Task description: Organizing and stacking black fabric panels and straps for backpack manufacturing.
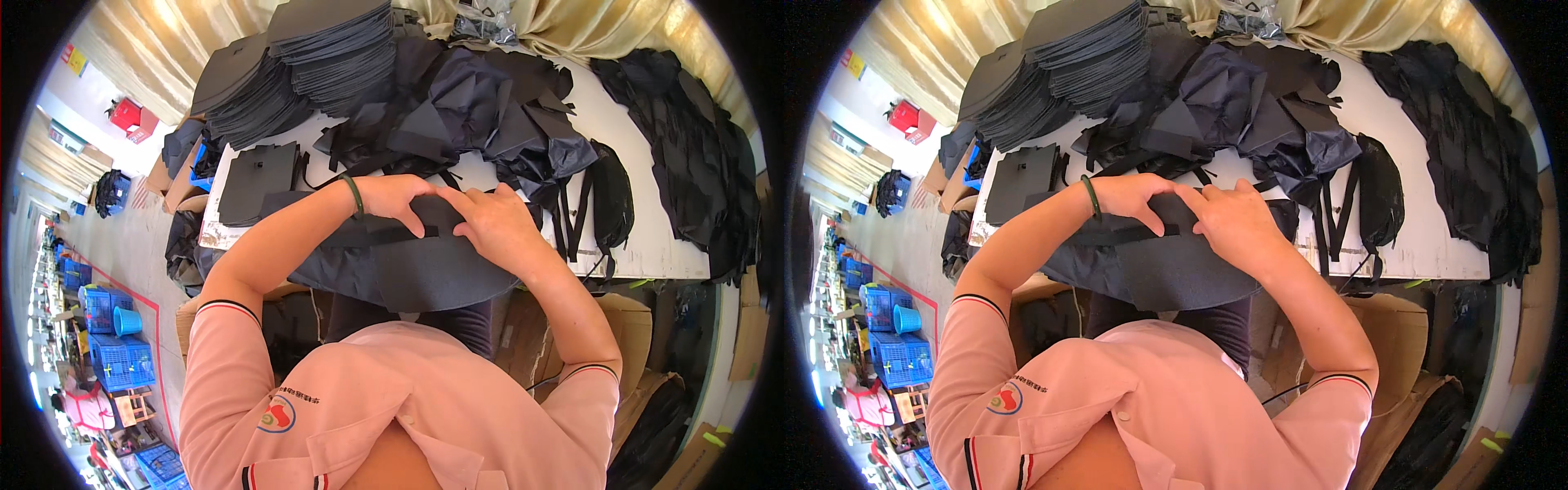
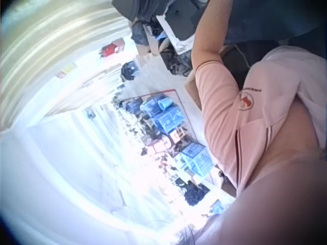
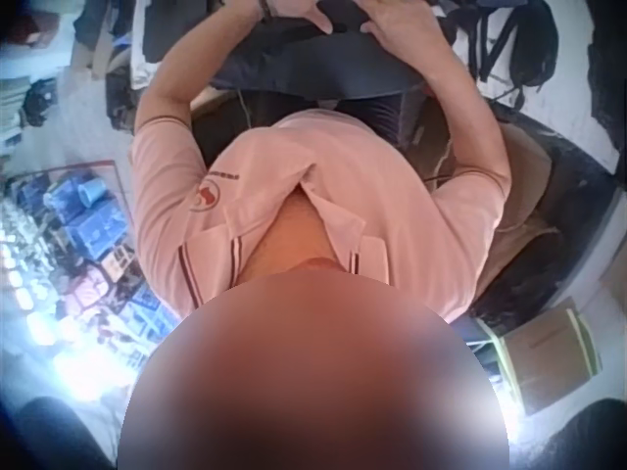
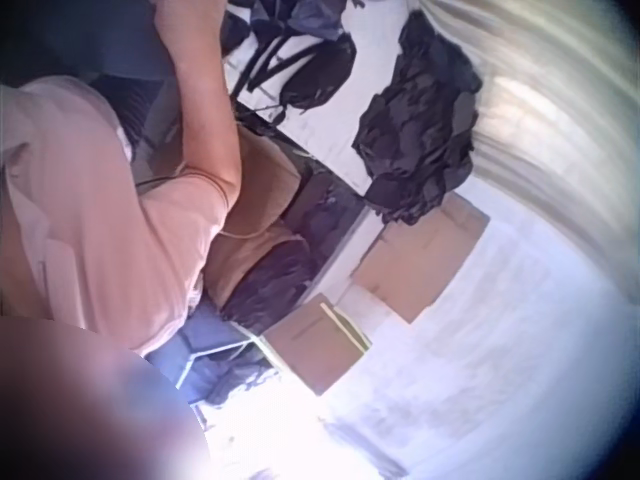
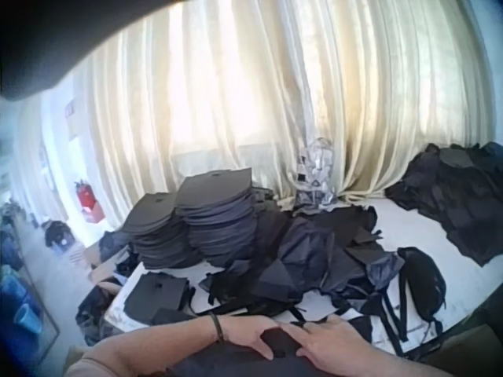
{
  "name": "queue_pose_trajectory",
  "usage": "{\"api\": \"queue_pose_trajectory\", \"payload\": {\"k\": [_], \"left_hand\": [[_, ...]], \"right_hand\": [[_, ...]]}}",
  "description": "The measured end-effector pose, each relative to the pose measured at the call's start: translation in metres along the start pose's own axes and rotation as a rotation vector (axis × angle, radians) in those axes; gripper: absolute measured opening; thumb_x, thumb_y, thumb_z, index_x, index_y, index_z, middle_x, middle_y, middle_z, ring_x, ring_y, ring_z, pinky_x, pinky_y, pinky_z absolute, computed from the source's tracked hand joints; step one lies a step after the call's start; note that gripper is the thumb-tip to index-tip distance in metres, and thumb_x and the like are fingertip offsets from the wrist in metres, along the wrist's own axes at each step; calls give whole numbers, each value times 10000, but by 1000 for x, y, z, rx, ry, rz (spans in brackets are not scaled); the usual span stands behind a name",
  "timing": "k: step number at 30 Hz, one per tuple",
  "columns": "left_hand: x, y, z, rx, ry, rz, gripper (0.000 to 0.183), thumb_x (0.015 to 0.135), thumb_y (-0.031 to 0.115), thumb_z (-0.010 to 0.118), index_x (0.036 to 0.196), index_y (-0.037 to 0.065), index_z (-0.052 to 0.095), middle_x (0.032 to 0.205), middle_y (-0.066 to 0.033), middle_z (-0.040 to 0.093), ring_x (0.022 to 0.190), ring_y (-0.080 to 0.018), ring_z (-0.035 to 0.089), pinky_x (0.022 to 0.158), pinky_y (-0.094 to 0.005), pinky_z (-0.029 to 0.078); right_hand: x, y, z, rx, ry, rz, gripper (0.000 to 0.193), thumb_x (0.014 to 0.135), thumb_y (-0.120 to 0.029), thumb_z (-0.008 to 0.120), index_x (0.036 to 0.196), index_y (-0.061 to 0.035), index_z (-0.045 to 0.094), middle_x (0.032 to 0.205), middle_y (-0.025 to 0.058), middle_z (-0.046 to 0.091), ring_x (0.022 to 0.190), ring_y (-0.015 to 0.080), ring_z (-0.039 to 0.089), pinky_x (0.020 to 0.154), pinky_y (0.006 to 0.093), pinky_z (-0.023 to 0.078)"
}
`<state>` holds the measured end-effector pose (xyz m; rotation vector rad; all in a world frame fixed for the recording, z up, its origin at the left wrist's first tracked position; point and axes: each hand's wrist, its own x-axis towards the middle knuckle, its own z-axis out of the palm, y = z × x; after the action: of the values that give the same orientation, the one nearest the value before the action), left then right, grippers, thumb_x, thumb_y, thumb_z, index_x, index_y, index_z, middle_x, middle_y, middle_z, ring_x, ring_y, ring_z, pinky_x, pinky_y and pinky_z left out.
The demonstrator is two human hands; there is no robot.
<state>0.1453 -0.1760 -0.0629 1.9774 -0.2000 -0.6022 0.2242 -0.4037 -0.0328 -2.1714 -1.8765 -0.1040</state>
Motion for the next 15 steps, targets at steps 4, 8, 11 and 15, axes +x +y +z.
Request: {"api": "queue_pose_trajectory", "payload": {"k": [4,8,11,15], "left_hand": [[-7,13,2,-150,-10,-89,521,753,6,740,1248,20,577,1070,-63,670,981,-138,600,905,-294,469],[-6,-1,5,-317,-30,-55,559,757,-7,725,1287,26,550,1116,-48,654,1014,-127,583,920,-293,463],[-3,-1,5,-158,31,44,602,762,22,733,1323,28,512,1188,-82,627,1044,-167,587,935,-314,460],[3,-2,16,166,498,225,646,782,121,753,1351,25,463,1266,-164,579,1139,-281,569,989,-368,437]], "right_hand": [[-1,1,6,-106,39,-9,563,747,-168,747,1265,-131,530,819,57,618,742,250,621,734,365,412],[1,-2,9,-203,19,-4,553,753,-149,727,1265,-113,523,819,61,625,739,235,640,753,370,403],[0,0,8,-174,22,21,565,733,-164,756,1251,-124,534,811,60,619,737,245,633,749,370,403],[-3,15,9,-107,-40,123,549,730,-186,766,1234,-126,557,839,60,631,792,263,642,757,375,406]]}}
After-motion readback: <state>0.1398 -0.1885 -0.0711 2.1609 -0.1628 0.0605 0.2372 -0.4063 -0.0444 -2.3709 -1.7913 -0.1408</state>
